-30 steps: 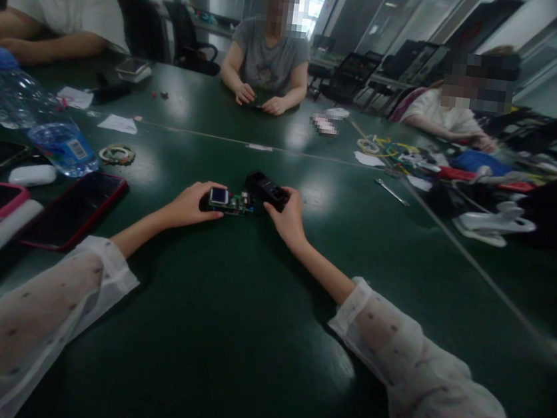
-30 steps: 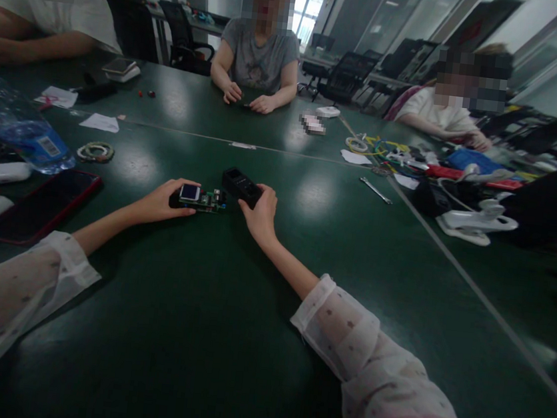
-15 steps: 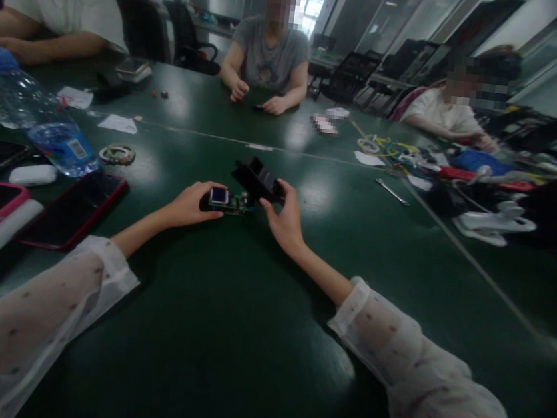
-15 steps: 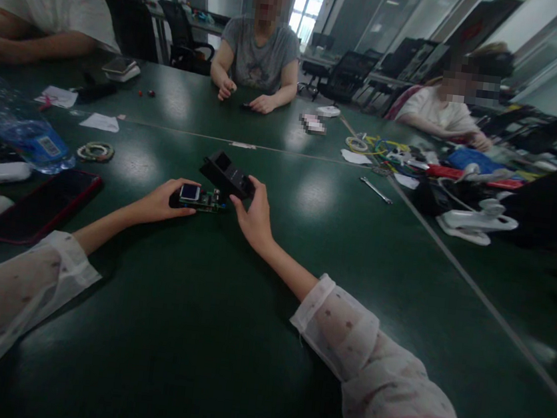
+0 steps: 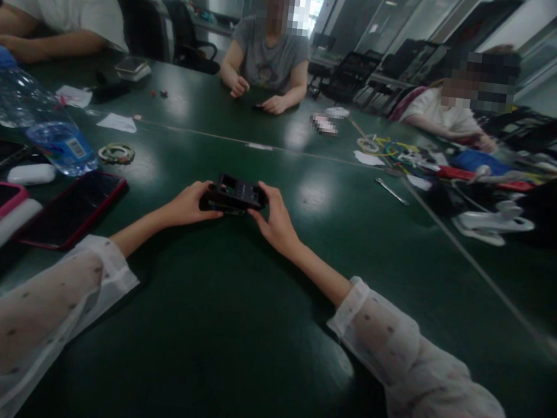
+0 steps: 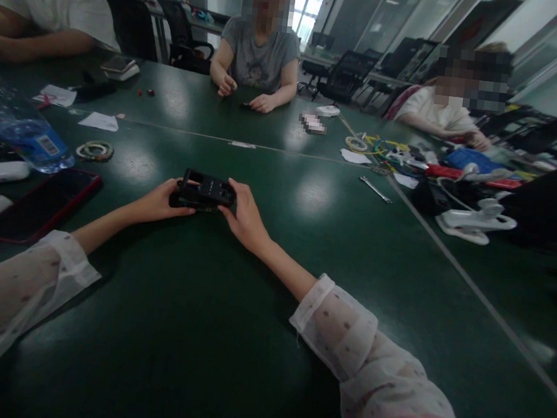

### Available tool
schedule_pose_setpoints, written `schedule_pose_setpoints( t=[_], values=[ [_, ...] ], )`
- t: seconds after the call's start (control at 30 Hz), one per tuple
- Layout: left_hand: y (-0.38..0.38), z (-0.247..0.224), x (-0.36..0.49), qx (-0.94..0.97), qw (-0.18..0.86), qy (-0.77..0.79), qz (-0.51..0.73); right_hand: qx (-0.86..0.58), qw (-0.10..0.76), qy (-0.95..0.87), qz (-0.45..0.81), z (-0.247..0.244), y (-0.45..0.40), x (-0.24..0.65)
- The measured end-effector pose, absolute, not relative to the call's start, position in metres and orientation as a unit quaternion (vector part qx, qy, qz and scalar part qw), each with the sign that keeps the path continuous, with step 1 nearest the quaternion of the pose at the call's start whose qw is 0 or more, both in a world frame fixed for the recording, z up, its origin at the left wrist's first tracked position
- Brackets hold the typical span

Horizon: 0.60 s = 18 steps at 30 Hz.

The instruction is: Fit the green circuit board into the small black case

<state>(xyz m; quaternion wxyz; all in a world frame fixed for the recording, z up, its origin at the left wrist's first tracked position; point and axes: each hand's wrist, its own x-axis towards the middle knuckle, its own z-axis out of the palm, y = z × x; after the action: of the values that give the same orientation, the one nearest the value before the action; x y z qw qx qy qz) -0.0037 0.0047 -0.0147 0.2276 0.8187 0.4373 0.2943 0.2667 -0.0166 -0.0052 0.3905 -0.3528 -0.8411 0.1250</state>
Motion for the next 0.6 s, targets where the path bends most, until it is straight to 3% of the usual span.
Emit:
schedule_pose_setpoints(
  t=[0.37,0.6],
  values=[
    [0.0054,-0.0153,-0.0024,0.821,0.219,0.424,0.312,-0.347,0.371,-0.851,0.134,-0.0117,-0.0099,0.2667],
    [0.0011,-0.0073,-0.0012,0.829,0.210,0.434,0.285,-0.339,0.315,-0.877,0.134,-0.0106,-0.0125,0.2663]
  ],
)
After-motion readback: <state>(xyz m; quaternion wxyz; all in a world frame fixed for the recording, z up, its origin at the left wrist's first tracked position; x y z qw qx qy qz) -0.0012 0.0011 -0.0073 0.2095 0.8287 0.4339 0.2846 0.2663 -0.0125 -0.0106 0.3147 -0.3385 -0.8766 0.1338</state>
